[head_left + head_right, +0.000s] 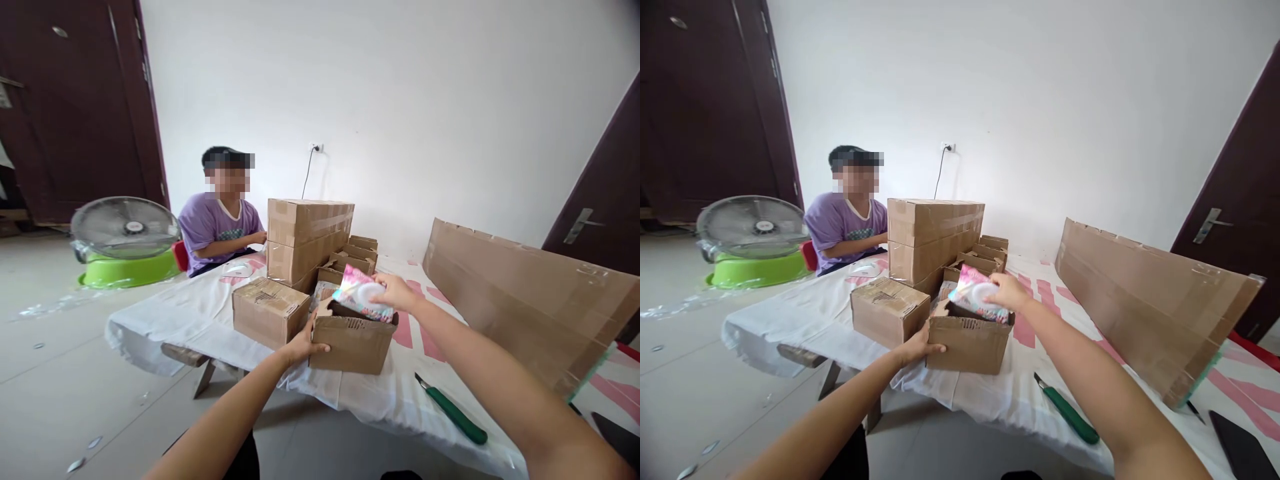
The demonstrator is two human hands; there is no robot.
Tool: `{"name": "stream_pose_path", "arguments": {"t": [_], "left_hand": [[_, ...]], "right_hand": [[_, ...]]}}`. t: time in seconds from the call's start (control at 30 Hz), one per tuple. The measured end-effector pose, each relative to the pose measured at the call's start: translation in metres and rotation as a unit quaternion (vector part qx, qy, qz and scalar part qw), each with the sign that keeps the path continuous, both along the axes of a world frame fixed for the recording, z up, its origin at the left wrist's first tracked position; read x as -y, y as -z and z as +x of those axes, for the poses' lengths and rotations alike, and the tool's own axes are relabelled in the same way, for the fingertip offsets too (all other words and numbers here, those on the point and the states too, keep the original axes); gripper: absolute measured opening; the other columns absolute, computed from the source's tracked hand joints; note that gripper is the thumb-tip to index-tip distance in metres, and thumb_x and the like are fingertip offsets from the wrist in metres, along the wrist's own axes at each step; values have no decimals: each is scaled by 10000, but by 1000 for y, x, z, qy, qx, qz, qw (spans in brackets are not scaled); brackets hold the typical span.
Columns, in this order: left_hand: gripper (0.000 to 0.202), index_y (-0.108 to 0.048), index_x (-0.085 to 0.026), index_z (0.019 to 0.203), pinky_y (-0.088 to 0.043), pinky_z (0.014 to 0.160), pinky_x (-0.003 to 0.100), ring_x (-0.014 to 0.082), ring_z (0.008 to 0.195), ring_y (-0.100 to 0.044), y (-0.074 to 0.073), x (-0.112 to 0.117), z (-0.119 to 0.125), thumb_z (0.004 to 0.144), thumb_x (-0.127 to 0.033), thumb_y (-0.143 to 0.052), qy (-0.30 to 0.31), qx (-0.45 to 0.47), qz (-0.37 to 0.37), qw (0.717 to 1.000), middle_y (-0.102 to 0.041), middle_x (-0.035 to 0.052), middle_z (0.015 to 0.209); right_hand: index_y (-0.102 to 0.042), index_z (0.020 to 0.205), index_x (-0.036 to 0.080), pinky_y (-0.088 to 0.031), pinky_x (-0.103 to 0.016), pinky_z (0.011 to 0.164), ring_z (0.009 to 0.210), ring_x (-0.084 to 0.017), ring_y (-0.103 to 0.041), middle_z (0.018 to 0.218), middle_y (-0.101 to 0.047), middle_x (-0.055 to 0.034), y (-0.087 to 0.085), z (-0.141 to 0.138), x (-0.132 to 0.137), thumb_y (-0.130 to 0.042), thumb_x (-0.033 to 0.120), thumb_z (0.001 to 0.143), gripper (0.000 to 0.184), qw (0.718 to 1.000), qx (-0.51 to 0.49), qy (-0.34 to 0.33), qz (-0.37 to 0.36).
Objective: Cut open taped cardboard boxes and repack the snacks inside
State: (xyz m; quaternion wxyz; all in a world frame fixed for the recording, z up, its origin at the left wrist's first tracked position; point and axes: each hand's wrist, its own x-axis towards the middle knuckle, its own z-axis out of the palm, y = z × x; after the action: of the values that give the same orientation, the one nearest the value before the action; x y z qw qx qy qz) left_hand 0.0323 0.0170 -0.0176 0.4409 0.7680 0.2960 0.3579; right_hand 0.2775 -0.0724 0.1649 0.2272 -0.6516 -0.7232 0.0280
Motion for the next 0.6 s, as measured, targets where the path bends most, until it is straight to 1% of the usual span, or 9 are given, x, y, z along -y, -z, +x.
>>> {"name": "stream_pose_path", "arguments": {"t": [0.1, 0.17, 0.23, 0.3, 0.37, 0.43, 0.5, 0.53, 0.6], "left_hand": [[966, -415, -184, 1404, -296, 1148, 466, 358, 1361, -387, -20, -1, 3, 514, -100, -780, -87, -32, 17, 996, -463, 141, 1451], [799, -492, -167, 1334, -316, 1123, 507, 371, 1297, -466, -44, -3, 3, 570, -63, -703, -130, -27, 29, 991, -545, 164, 1364], [649, -505, -163, 1302, -337, 1098, 527, 351, 1235, -529, -76, -4, 2, 668, -94, -623, -171, -9, 48, 984, -605, 164, 1272], [545, -491, -190, 1294, -327, 1118, 469, 284, 1248, -524, -112, -4, 5, 756, -143, -561, -187, 22, 77, 979, -602, 124, 1273], [468, -507, -207, 1266, -383, 1082, 398, 236, 1204, -559, -144, -3, 18, 803, -228, -570, -164, 43, 90, 981, -615, 93, 1254], [530, -523, -191, 1249, -451, 1001, 376, 246, 1159, -586, -166, 1, 39, 759, -324, -677, -120, 46, 79, 989, -609, 115, 1266], [688, -518, -165, 1250, -486, 932, 388, 279, 1114, -606, -177, 7, 62, 654, -375, -791, -81, 44, 57, 994, -625, 146, 1237], [738, -522, -155, 1237, -494, 910, 389, 283, 1080, -619, -178, 11, 72, 604, -378, -830, -63, 45, 48, 996, -646, 146, 1197], [762, -532, -149, 1204, -502, 883, 377, 272, 1030, -634, -178, 23, 88, 556, -375, -864, -29, 52, 34, 998, -676, 123, 1123]], "right_hand": [[-581, 851, 212, -408, -237, 655, 802, -162, -595, 890, -674, 28, -42, 15, 0, -735, 337, 641, 290, 998, -18, 19, 59], [-564, 794, 215, -400, -239, 664, 798, -160, -588, 873, -669, 36, -59, 24, 3, -742, 318, 620, 270, 995, -21, 30, 88], [-554, 750, 215, -389, -238, 659, 773, -155, -580, 830, -661, 46, -66, 30, 6, -747, 295, 599, 258, 994, -19, 39, 102], [-557, 728, 215, -380, -236, 643, 733, -149, -571, 776, -647, 55, -66, 33, 9, -754, 278, 580, 254, 994, -14, 43, 101], [-575, 732, 212, -378, -236, 632, 707, -147, -567, 744, -641, 57, -61, 32, 11, -759, 263, 569, 251, 995, -8, 38, 92], [-601, 773, 210, -384, -237, 635, 711, -149, -571, 759, -651, 51, -55, 26, 14, -760, 251, 572, 260, 996, -1, 24, 84], [-620, 833, 209, -396, -240, 649, 738, -153, -582, 806, -667, 39, -51, 17, 18, -758, 254, 588, 285, 997, 8, 3, 82], [-625, 857, 208, -403, -244, 661, 757, -156, -587, 834, -673, 31, -50, 12, 21, -754, 266, 603, 291, 996, 14, -9, 84], [-627, 871, 204, -417, -258, 696, 805, -167, -596, 898, -679, 9, -49, 6, 31, -744, 307, 638, 281, 995, 24, -28, 89]]}}
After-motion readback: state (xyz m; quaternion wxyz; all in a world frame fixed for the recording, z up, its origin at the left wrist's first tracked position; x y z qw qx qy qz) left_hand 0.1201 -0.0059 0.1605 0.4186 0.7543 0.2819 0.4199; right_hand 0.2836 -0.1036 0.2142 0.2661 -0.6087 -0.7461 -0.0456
